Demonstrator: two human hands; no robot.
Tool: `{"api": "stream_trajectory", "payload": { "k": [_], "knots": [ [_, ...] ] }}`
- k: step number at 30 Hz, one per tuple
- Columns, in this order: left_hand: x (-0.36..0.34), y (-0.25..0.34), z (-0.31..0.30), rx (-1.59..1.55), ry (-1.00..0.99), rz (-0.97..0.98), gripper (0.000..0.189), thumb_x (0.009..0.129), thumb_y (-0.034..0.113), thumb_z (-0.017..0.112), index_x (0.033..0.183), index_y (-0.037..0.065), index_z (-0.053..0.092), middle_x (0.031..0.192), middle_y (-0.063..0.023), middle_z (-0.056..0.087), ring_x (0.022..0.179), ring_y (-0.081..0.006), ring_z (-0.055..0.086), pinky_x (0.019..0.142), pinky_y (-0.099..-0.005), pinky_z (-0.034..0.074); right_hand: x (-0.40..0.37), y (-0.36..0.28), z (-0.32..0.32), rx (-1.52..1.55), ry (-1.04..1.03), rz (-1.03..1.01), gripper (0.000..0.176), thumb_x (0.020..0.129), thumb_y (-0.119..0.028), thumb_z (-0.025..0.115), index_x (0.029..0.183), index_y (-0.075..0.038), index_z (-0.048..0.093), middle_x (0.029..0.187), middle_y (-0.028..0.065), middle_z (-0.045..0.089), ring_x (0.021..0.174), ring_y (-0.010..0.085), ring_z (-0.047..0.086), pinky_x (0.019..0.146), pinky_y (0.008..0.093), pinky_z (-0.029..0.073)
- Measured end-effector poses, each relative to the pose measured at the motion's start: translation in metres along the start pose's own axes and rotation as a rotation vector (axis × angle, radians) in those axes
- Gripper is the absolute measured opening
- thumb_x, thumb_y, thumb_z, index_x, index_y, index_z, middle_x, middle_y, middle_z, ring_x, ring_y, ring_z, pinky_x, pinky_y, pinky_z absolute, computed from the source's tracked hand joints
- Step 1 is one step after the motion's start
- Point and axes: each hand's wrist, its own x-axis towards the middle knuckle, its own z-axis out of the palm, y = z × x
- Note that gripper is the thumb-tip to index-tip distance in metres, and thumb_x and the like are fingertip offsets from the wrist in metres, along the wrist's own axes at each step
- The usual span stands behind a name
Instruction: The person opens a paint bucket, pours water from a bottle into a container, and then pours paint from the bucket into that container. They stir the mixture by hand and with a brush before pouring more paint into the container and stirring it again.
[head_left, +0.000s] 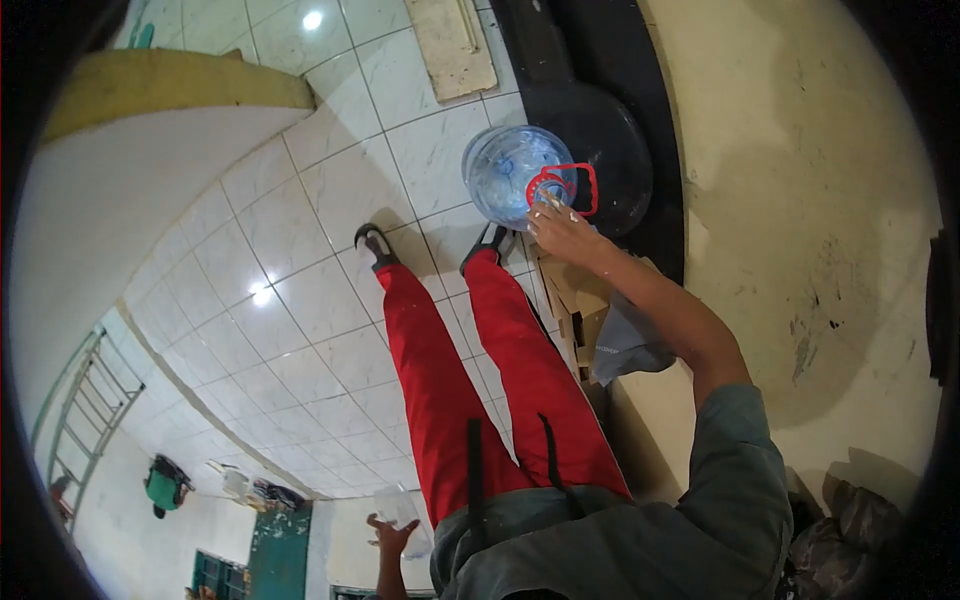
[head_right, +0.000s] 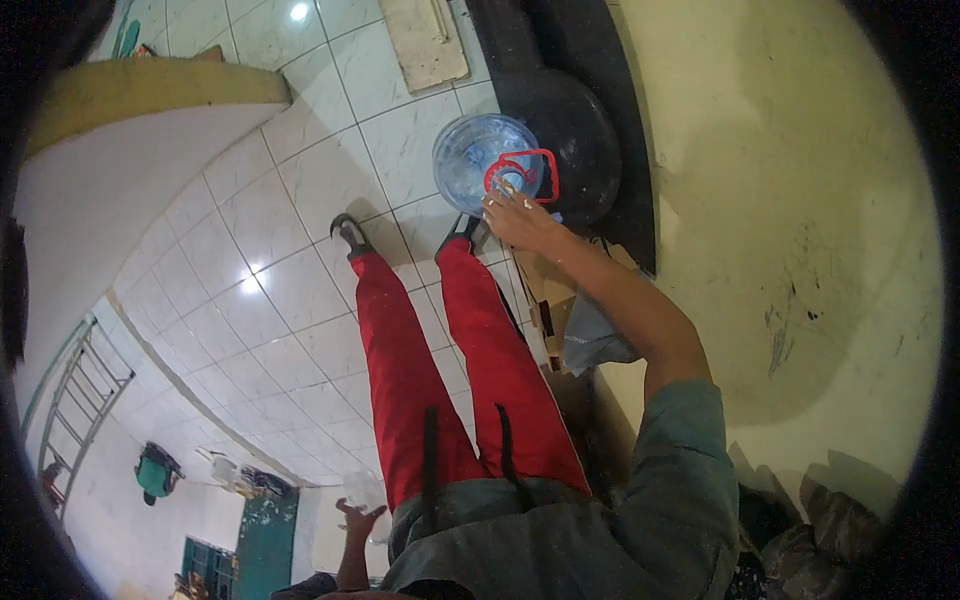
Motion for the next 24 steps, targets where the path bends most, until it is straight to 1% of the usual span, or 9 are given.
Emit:
{"api": "stream_trajectory", "payload": {
  "k": [3, 5, 6, 8, 11, 13, 17, 20, 24],
  "knots": [
    [0.017, 0.011, -0.004, -0.018, 0.096, 0.021, 0.109, 0.053, 0.036, 0.084, 0.125, 0.005, 0.007, 0.109, -0.0206, 0.055, 0.111, -0.0401, 0.044, 0.094, -0.0693, 0.001, -0.001, 0.008, -0.008, -0.066, 0.082, 0.116, 0.018, 0.076, -0.013, 0.056, 0.089, -0.001, 0.060, 0.105, 0.0164, 0.055, 0.107, 0.0302, 0.049, 0.099, 0.0450, 0.032],
    [0.049, 0.003, -0.004, -0.113, 0.131, 0.120, 0.109, 0.054, 0.035, 0.084, 0.125, 0.005, 0.008, 0.110, -0.0203, 0.055, 0.112, -0.0402, 0.044, 0.094, -0.0692, 0.004, -0.014, -0.010, -0.053, 0.072, 0.615, 0.594, 0.027, 0.076, -0.015, 0.061, 0.099, -0.002, 0.055, 0.108, 0.0180, 0.053, 0.105, 0.0314, 0.048, 0.097, 0.0433, 0.033],
    [0.055, -0.009, -0.005, -0.200, 0.164, 0.219, 0.108, 0.054, 0.035, 0.084, 0.126, 0.005, 0.008, 0.110, -0.0201, 0.055, 0.113, -0.0403, 0.044, 0.094, -0.0692, 0.006, -0.028, -0.023, -0.049, 0.081, 0.589, 0.606, 0.027, 0.076, -0.015, 0.061, 0.099, -0.002, 0.055, 0.108, 0.0180, 0.053, 0.105, 0.0314, 0.048, 0.097, 0.0433, 0.033],
    [0.034, 0.056, -0.045, -0.045, 0.238, 0.108, 0.103, 0.056, 0.032, 0.083, 0.125, 0.005, 0.010, 0.106, -0.0166, 0.056, 0.111, -0.0394, 0.044, 0.095, -0.0682, 0.005, -0.055, -0.043, -0.038, 0.228, 0.823, 1.086, 0.034, 0.077, -0.016, 0.062, 0.104, -0.001, 0.050, 0.107, 0.0190, 0.052, 0.105, 0.0326, 0.047, 0.096, 0.0407, 0.033],
    [0.087, 0.073, -0.085, -0.144, 0.414, 0.392, 0.105, 0.051, 0.026, 0.086, 0.125, 0.006, 0.013, 0.109, -0.0163, 0.050, 0.105, -0.0373, 0.045, 0.095, -0.0593, 0.020, -0.096, -0.079, 0.020, 0.571, 0.587, 1.419, 0.037, 0.081, -0.020, 0.061, 0.109, 0.001, 0.049, 0.105, 0.0170, 0.053, 0.104, 0.0281, 0.049, 0.091, 0.0376, 0.037],
    [0.114, 0.135, -0.125, -0.135, 0.575, 0.612, 0.101, 0.051, 0.020, 0.086, 0.123, 0.003, 0.017, 0.112, -0.0200, 0.042, 0.104, -0.0348, 0.044, 0.090, -0.0440, 0.036, -0.099, -0.082, 0.054, 0.872, 0.671, 1.468, 0.041, 0.082, -0.023, 0.061, 0.111, 0.002, 0.048, 0.107, 0.0159, 0.053, 0.102, 0.0251, 0.050, 0.088, 0.0354, 0.039],
    [0.181, 0.272, -0.164, 0.099, 0.716, 1.023, 0.092, 0.054, 0.034, 0.083, 0.123, 0.001, 0.033, 0.122, -0.0210, 0.037, 0.117, -0.0370, 0.033, 0.097, -0.0546, 0.023, -0.076, -0.033, 0.063, 1.484, 0.866, 1.434, 0.051, 0.084, -0.032, 0.062, 0.118, 0.002, 0.045, 0.113, 0.0132, 0.053, 0.099, 0.0177, 0.053, 0.080, 0.0291, 0.043],
    [0.176, 0.384, -0.159, 0.115, 0.533, 1.073, 0.093, 0.055, 0.044, 0.079, 0.125, 0.002, 0.035, 0.133, -0.0233, 0.027, 0.127, -0.0387, 0.022, 0.100, -0.0627, 0.009, -0.047, 0.012, 0.043, 1.513, 0.962, 1.497, 0.048, 0.085, -0.031, 0.059, 0.118, 0.001, 0.046, 0.110, 0.0112, 0.056, 0.094, 0.0170, 0.056, 0.077, 0.0288, 0.045],
    [0.154, 0.469, -0.119, 0.045, 0.517, 1.177, 0.098, 0.054, 0.043, 0.081, 0.124, -0.005, 0.031, 0.127, -0.0244, 0.031, 0.122, -0.0395, 0.027, 0.100, -0.0598, 0.015, -0.031, 0.045, 0.053, 1.565, 0.704, 1.325, 0.035, 0.085, -0.028, 0.058, 0.107, -0.001, 0.054, 0.093, 0.0071, 0.061, 0.083, 0.0158, 0.059, 0.069, 0.0293, 0.048]
  ]
}}
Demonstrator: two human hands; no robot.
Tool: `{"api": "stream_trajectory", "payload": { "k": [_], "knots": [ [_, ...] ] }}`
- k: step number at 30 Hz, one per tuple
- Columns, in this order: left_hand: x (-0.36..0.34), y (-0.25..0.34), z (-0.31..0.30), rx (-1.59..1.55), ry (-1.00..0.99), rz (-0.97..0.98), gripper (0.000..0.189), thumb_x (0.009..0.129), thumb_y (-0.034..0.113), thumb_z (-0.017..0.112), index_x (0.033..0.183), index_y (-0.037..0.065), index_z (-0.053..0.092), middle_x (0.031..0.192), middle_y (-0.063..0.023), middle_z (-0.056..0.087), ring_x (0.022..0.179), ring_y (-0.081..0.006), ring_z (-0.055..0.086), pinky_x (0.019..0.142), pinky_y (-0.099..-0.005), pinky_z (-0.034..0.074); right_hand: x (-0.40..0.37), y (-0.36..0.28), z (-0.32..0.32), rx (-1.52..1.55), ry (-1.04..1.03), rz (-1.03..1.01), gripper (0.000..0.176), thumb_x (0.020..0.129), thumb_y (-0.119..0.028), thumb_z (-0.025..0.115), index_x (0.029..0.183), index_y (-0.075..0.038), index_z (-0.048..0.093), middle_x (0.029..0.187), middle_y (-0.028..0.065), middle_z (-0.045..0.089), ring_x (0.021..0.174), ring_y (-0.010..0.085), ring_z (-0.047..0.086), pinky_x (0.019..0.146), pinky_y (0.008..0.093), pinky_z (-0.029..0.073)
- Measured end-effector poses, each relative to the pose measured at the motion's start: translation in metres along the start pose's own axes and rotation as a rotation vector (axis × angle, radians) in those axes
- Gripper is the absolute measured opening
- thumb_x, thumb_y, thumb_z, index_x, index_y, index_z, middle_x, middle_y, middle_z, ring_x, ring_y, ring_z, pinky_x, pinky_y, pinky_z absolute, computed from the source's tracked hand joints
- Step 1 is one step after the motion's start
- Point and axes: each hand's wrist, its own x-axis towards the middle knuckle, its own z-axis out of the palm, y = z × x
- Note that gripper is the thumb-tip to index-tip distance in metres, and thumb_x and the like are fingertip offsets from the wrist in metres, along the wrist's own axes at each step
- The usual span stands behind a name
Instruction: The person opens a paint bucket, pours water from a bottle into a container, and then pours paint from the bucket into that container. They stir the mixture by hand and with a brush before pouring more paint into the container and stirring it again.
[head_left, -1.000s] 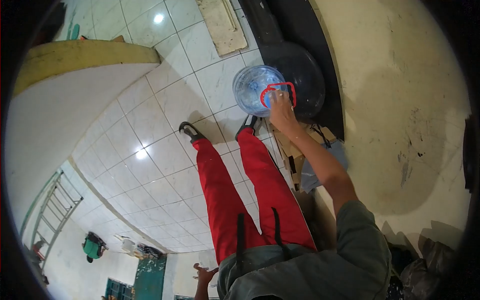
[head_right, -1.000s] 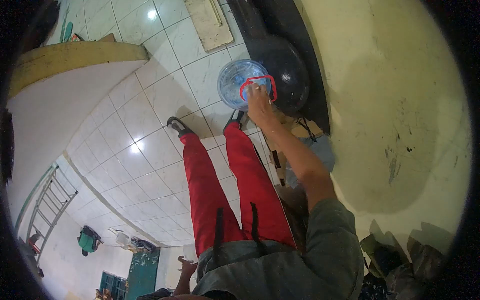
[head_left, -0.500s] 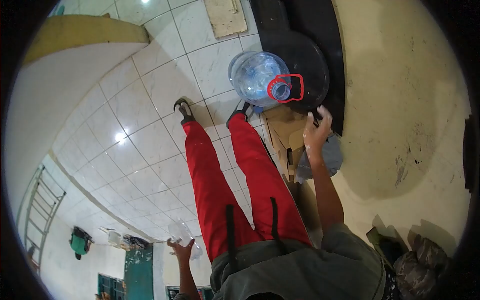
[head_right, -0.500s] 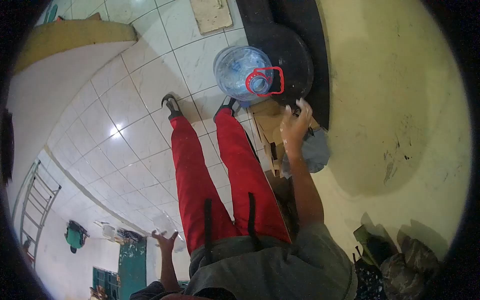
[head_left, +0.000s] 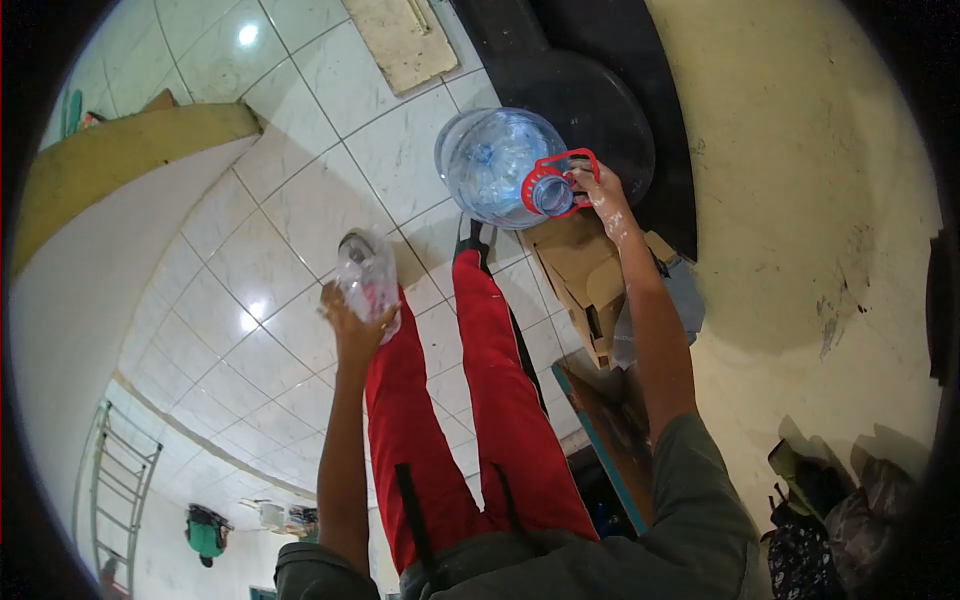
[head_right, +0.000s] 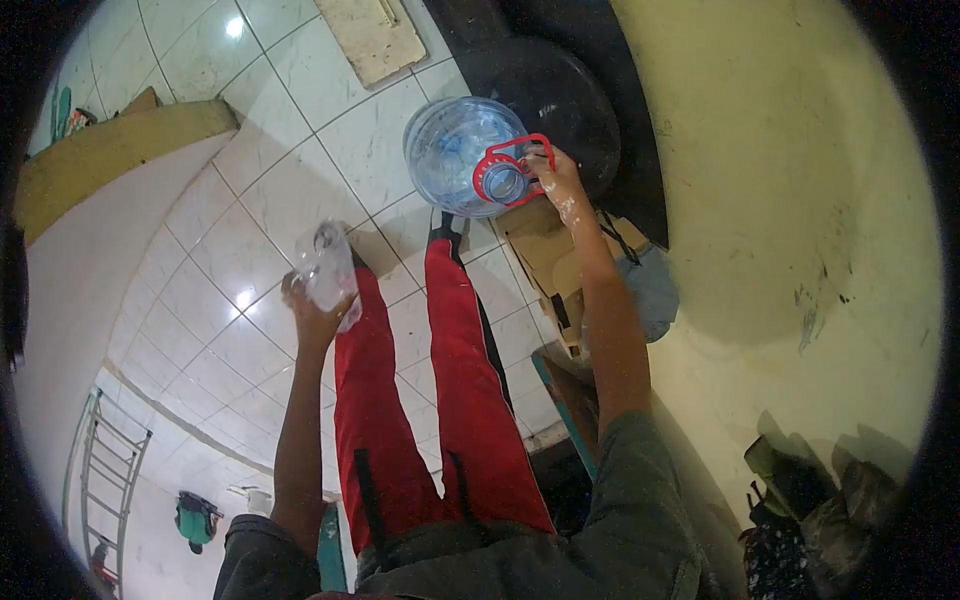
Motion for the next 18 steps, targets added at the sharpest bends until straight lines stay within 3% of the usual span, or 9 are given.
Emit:
{"api": "stream_trajectory", "payload": {
  "k": [2, 4, 8, 10, 15, 18],
  "knots": [
    [0.006, 0.017, 0.024, -0.372, 0.118, 0.053, 0.084, 0.055, 0.030, 0.083, 0.120, -0.003, 0.040, 0.124, -0.0235, 0.030, 0.118, -0.0366, 0.029, 0.098, -0.0436, 0.028, 0.010, 0.003, -0.002, -0.073, -0.065, 0.025, 0.031, 0.084, -0.026, 0.058, 0.102, -0.001, 0.057, 0.088, 0.0063, 0.061, 0.079, 0.0157, 0.059, 0.066, 0.0290, 0.049],
    [0.007, 0.039, 0.036, -0.311, 0.108, 0.027, 0.088, 0.055, 0.030, 0.083, 0.121, -0.004, 0.036, 0.123, -0.0235, 0.030, 0.116, -0.0359, 0.031, 0.098, -0.0437, 0.028, 0.014, 0.001, -0.013, 0.156, -0.250, 0.179, 0.026, 0.083, -0.026, 0.060, 0.095, -0.003, 0.060, 0.085, 0.0066, 0.061, 0.071, 0.0155, 0.060, 0.063, 0.0286, 0.050],
    [0.009, 0.071, 0.046, -0.240, 0.080, -0.019, 0.100, 0.053, 0.026, 0.085, 0.123, -0.007, 0.023, 0.121, -0.0238, 0.034, 0.109, -0.0344, 0.041, 0.093, -0.0428, 0.034, 0.023, -0.010, -0.020, 0.247, -0.363, 0.267, 0.024, 0.082, -0.028, 0.061, 0.091, -0.005, 0.059, 0.080, 0.0052, 0.059, 0.064, 0.0150, 0.058, 0.063, 0.0294, 0.051],
    [0.011, 0.075, 0.049, -0.233, 0.136, -0.025, 0.099, 0.052, 0.024, 0.085, 0.123, -0.007, 0.024, 0.120, -0.0234, 0.035, 0.108, -0.0339, 0.042, 0.092, -0.0417, 0.035, 0.024, -0.015, -0.016, 0.236, -0.343, 0.397, 0.022, 0.082, -0.029, 0.062, 0.087, -0.008, 0.058, 0.076, 0.0025, 0.057, 0.064, 0.0144, 0.057, 0.062, 0.0301, 0.051],
    [0.014, 0.076, 0.047, -0.261, 0.146, -0.146, 0.097, 0.051, 0.022, 0.086, 0.122, -0.007, 0.025, 0.118, -0.0232, 0.038, 0.106, -0.0331, 0.044, 0.092, -0.0402, 0.036, 0.029, -0.014, -0.017, 0.266, -0.400, 0.400, 0.026, 0.080, -0.032, 0.064, 0.086, -0.009, 0.056, 0.075, 0.0014, 0.055, 0.069, 0.0140, 0.056, 0.064, 0.0313, 0.052],
    [0.013, 0.066, 0.045, -0.409, 0.124, -0.164, 0.104, 0.052, 0.030, 0.086, 0.124, -0.009, 0.021, 0.120, -0.0232, 0.031, 0.112, -0.0342, 0.034, 0.096, -0.0427, 0.029, 0.024, -0.013, -0.016, 0.308, -0.397, 0.379, 0.024, 0.081, -0.029, 0.063, 0.089, -0.008, 0.054, 0.076, 0.0016, 0.056, 0.070, 0.0135, 0.057, 0.066, 0.0317, 0.052]
  ]
}}
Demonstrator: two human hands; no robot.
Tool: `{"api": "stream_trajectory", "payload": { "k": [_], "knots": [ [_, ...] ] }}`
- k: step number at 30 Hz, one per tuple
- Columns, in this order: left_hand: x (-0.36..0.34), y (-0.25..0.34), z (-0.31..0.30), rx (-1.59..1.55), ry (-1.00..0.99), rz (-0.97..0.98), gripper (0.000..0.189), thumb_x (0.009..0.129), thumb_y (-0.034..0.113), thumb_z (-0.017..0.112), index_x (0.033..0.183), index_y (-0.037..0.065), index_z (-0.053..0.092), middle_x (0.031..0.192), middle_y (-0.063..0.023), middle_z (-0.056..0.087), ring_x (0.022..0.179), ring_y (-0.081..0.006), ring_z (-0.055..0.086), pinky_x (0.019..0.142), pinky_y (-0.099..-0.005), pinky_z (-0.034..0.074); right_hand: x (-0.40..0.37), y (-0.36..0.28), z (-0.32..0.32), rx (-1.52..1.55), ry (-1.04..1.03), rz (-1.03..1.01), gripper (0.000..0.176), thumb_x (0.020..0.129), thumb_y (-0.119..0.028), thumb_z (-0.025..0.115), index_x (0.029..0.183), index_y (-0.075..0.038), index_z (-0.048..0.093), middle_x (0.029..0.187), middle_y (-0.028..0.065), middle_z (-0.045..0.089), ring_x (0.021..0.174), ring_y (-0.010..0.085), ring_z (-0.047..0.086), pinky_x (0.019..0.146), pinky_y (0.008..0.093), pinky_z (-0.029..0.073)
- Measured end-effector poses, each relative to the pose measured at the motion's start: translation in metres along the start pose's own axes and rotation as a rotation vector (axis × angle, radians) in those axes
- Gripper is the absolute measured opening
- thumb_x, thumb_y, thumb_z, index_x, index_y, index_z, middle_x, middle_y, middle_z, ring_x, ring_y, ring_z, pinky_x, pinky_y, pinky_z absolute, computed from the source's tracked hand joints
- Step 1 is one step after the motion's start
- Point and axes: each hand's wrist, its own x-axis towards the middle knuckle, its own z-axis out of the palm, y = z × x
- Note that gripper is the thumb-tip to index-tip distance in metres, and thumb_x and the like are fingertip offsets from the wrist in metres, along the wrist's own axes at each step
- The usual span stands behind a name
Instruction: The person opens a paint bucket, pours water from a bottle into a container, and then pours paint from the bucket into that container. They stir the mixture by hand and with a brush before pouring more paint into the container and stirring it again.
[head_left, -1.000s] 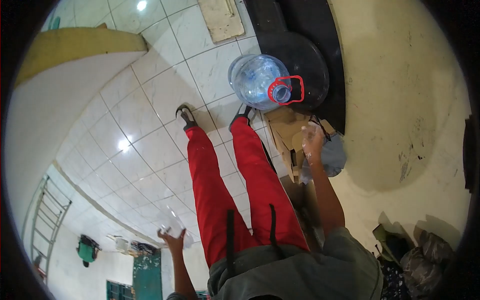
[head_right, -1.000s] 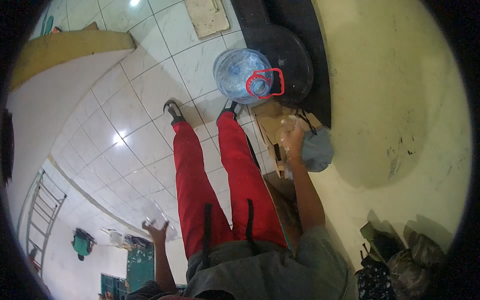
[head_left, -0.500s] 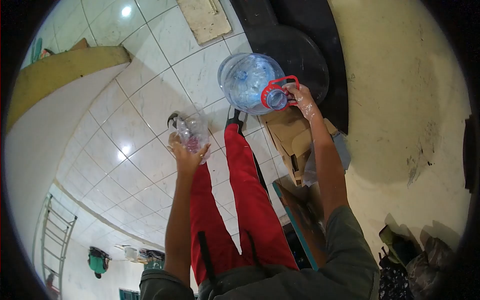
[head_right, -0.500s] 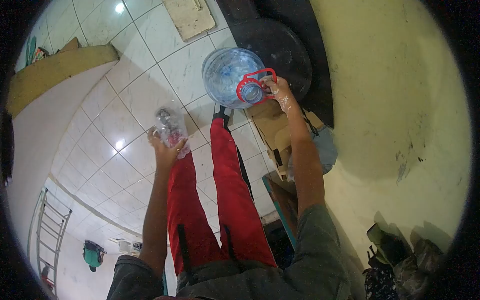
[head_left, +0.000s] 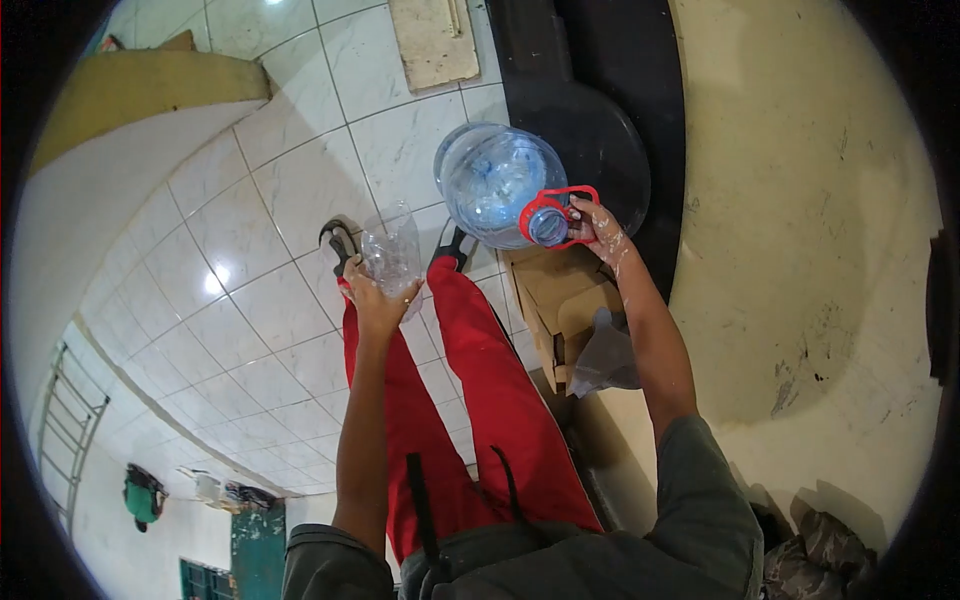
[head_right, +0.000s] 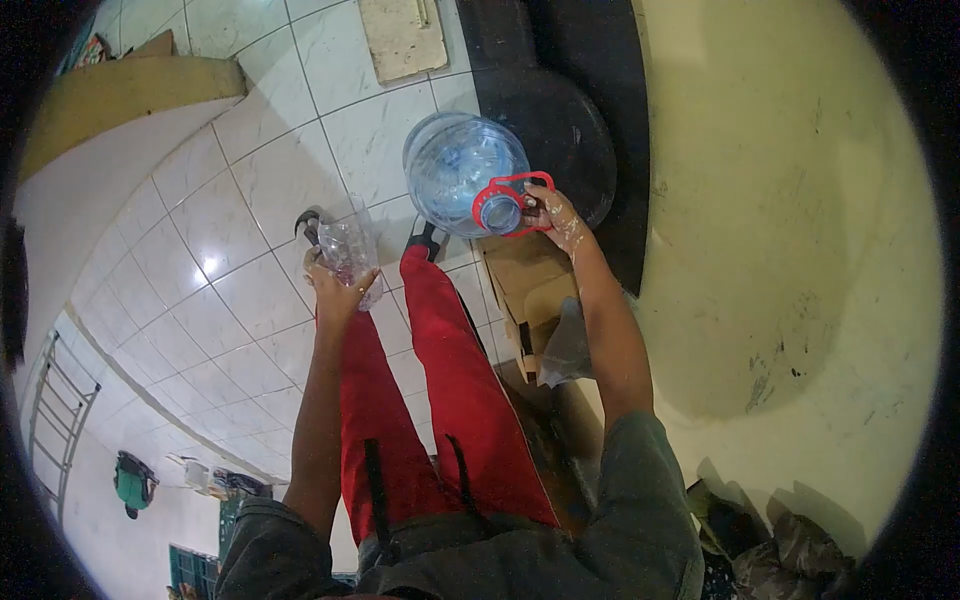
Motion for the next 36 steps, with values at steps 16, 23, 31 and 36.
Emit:
{"api": "stream_trajectory", "payload": {
  "k": [16, 23, 31, 36],
  "knots": [
    [0.007, -0.071, -0.043, 0.158, 0.053, 0.103, 0.099, 0.049, 0.022, 0.085, 0.127, -0.004, 0.029, 0.128, -0.0224, 0.038, 0.119, -0.0379, 0.034, 0.101, -0.0475, 0.025, -0.039, 0.030, 0.094, -0.215, 0.097, -0.094, 0.010, 0.077, -0.013, 0.053, 0.086, -0.009, 0.051, 0.084, -0.0014, 0.051, 0.080, 0.0120, 0.056, 0.077, 0.0282, 0.049],
    [0.053, -0.112, -0.043, 0.216, -0.146, 0.353, 0.087, 0.051, 0.013, 0.079, 0.126, 0.008, 0.037, 0.120, -0.0145, 0.048, 0.114, -0.0403, 0.038, 0.099, -0.0453, 0.033, -0.041, 0.063, 0.124, -0.065, 0.025, -0.107, 0.009, 0.078, -0.004, 0.048, 0.086, -0.005, 0.051, 0.079, -0.0015, 0.047, 0.058, 0.0067, 0.036, 0.054, 0.0194, 0.030],
    [0.084, -0.112, -0.059, 0.061, -0.127, 0.506, 0.082, 0.057, 0.015, 0.076, 0.127, 0.005, 0.036, 0.125, -0.0151, 0.045, 0.118, -0.0369, 0.039, 0.102, -0.0476, 0.030, -0.036, 0.082, 0.185, -0.225, 0.045, -0.070, 0.006, 0.081, -0.001, 0.046, 0.083, -0.006, 0.049, 0.070, -0.0023, 0.045, 0.055, 0.0064, 0.035, 0.060, 0.0210, 0.040],
    [0.091, -0.124, -0.065, 0.128, -0.129, 0.569, 0.078, 0.060, 0.015, 0.073, 0.127, 0.004, 0.035, 0.126, -0.0150, 0.044, 0.122, -0.0348, 0.037, 0.105, -0.0486, 0.026, -0.022, 0.106, 0.223, -0.221, 0.131, -0.059, 0.008, 0.083, -0.002, 0.044, 0.085, -0.009, 0.041, 0.081, 0.0011, 0.045, 0.068, 0.0104, 0.049, 0.087, 0.0370, 0.048]
  ]
}}
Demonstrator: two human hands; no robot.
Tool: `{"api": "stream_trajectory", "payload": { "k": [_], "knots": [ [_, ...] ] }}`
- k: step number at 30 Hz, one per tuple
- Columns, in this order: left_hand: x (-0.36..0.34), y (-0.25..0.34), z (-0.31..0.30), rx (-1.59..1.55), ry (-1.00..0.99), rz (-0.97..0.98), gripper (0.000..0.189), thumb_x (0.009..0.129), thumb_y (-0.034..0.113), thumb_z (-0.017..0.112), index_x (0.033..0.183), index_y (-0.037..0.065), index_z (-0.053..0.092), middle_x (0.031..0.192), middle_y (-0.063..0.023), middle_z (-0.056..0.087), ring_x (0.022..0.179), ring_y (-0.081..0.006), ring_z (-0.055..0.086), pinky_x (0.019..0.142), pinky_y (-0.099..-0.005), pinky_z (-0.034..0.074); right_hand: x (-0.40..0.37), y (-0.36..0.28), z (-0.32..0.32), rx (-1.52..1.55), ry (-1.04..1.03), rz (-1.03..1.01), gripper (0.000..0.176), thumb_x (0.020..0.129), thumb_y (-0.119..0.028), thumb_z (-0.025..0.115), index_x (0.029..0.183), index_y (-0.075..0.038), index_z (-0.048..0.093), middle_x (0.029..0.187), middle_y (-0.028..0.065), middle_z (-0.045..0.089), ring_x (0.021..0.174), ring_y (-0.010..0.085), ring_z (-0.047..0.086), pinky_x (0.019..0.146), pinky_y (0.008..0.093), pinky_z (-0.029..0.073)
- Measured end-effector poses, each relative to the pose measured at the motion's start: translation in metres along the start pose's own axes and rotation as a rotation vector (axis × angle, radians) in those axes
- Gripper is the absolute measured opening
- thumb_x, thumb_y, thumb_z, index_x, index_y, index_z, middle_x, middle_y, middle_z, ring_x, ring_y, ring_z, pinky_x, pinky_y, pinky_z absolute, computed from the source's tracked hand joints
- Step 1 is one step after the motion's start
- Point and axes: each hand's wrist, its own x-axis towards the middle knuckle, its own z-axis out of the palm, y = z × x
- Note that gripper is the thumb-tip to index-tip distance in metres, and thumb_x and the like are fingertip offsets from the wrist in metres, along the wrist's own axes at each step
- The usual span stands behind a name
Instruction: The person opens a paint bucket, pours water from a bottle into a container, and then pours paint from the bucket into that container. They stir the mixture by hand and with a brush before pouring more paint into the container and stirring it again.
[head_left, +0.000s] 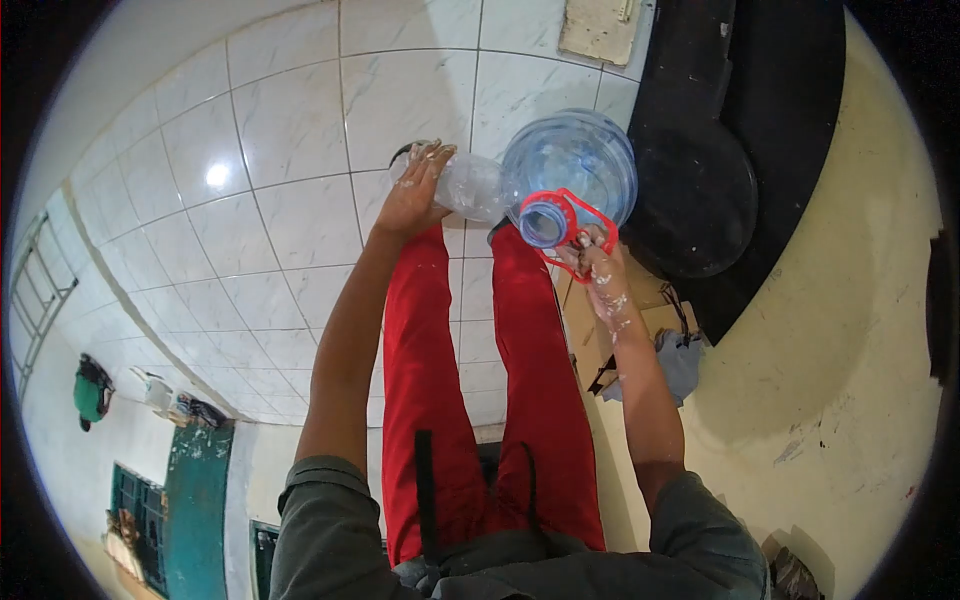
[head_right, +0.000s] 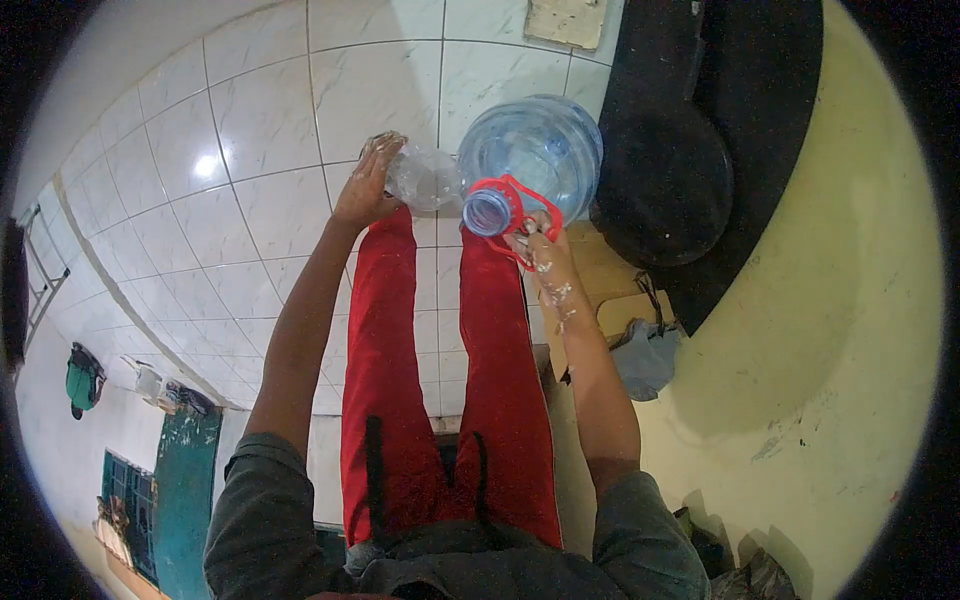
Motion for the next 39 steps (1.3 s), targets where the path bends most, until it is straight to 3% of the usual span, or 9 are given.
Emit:
{"api": "stream_trajectory", "payload": {
  "k": [1, 7, 14, 19, 22, 25, 31, 39],
  "knots": [
    [0.000, -0.004, -0.002, 0.000, 0.000, -0.005, 0.078, 0.060, 0.015, 0.073, 0.127, 0.004, 0.035, 0.126, -0.0150, 0.044, 0.122, -0.0348, 0.037, 0.105, -0.0486, 0.026, 0.005, 0.006, 0.007, -0.006, -0.017, -0.003, 0.010, 0.082, -0.001, 0.045, 0.083, -0.010, 0.040, 0.088, 0.0021, 0.044, 0.075, 0.0124, 0.051, 0.087, 0.0375, 0.048],
    [-0.009, -0.036, -0.014, -0.003, -0.005, -0.039, 0.078, 0.057, 0.008, 0.071, 0.127, 0.004, 0.035, 0.126, -0.0148, 0.044, 0.122, -0.0334, 0.038, 0.105, -0.0501, 0.026, 0.019, 0.016, 0.041, 0.041, -0.095, -0.007, 0.011, 0.083, -0.002, 0.045, 0.081, -0.010, 0.038, 0.086, 0.0007, 0.044, 0.078, 0.0103, 0.050, 0.088, 0.0360, 0.046],
    [-0.015, -0.082, -0.019, 0.023, 0.152, -0.001, 0.077, 0.057, 0.004, 0.067, 0.127, 0.006, 0.035, 0.126, -0.0144, 0.045, 0.121, -0.0332, 0.039, 0.104, -0.0512, 0.026, 0.038, 0.021, 0.097, -0.076, -0.136, 0.030, 0.009, 0.084, -0.001, 0.042, 0.081, -0.008, 0.038, 0.085, 0.0000, 0.043, 0.082, 0.0101, 0.050, 0.090, 0.0377, 0.045],
    [-0.017, -0.113, -0.025, 0.072, 0.209, -0.022, 0.075, 0.058, 0.008, 0.071, 0.126, 0.007, 0.038, 0.126, -0.0120, 0.047, 0.122, -0.0310, 0.039, 0.104, -0.0501, 0.027, 0.045, 0.023, 0.139, -0.016, -0.088, -0.003, 0.002, 0.089, -0.004, 0.040, 0.090, -0.005, 0.042, 0.091, 0.0024, 0.044, 0.087, 0.0115, 0.052, 0.088, 0.0405, 0.050],
    [-0.018, -0.131, -0.025, 0.093, 0.244, -0.020, 0.076, 0.058, 0.010, 0.074, 0.125, 0.008, 0.038, 0.125, -0.0109, 0.047, 0.122, -0.0299, 0.040, 0.103, -0.0493, 0.028, 0.057, 0.037, 0.149, -0.046, -0.135, 0.048, 0.006, 0.090, -0.004, 0.040, 0.096, -0.003, 0.042, 0.092, 0.0030, 0.043, 0.088, 0.0124, 0.052, 0.084, 0.0403, 0.052],
    [-0.023, -0.150, -0.025, 0.113, 0.342, -0.017, 0.074, 0.058, 0.010, 0.073, 0.124, 0.009, 0.040, 0.125, -0.0093, 0.048, 0.122, -0.0281, 0.040, 0.104, -0.0490, 0.027, 0.069, 0.050, 0.171, -0.055, -0.120, 0.061, 0.011, 0.087, -0.005, 0.041, 0.097, -0.001, 0.041, 0.088, 0.0025, 0.042, 0.082, 0.0122, 0.052, 0.082, 0.0387, 0.053],
    [-0.042, -0.176, -0.024, 0.121, 0.285, -0.131, 0.074, 0.057, 0.008, 0.072, 0.124, 0.010, 0.040, 0.125, -0.0079, 0.048, 0.122, -0.0263, 0.040, 0.104, -0.0498, 0.026, 0.087, 0.060, 0.199, -0.082, -0.116, 0.074, 0.008, 0.080, 0.000, 0.041, 0.087, 0.000, 0.044, 0.073, 0.0001, 0.043, 0.059, 0.0069, 0.044, 0.075, 0.0361, 0.056],
    [-0.050, -0.203, -0.004, 0.101, 0.378, -0.129, 0.076, 0.058, 0.008, 0.072, 0.126, 0.011, 0.037, 0.128, -0.0073, 0.046, 0.123, -0.0272, 0.039, 0.105, -0.0505, 0.025, 0.101, 0.061, 0.222, -0.127, -0.104, 0.072, 0.017, 0.078, 0.000, 0.041, 0.093, 0.002, 0.048, 0.079, 0.0015, 0.045, 0.066, 0.0076, 0.046, 0.073, 0.0341, 0.056]
  ]
}}
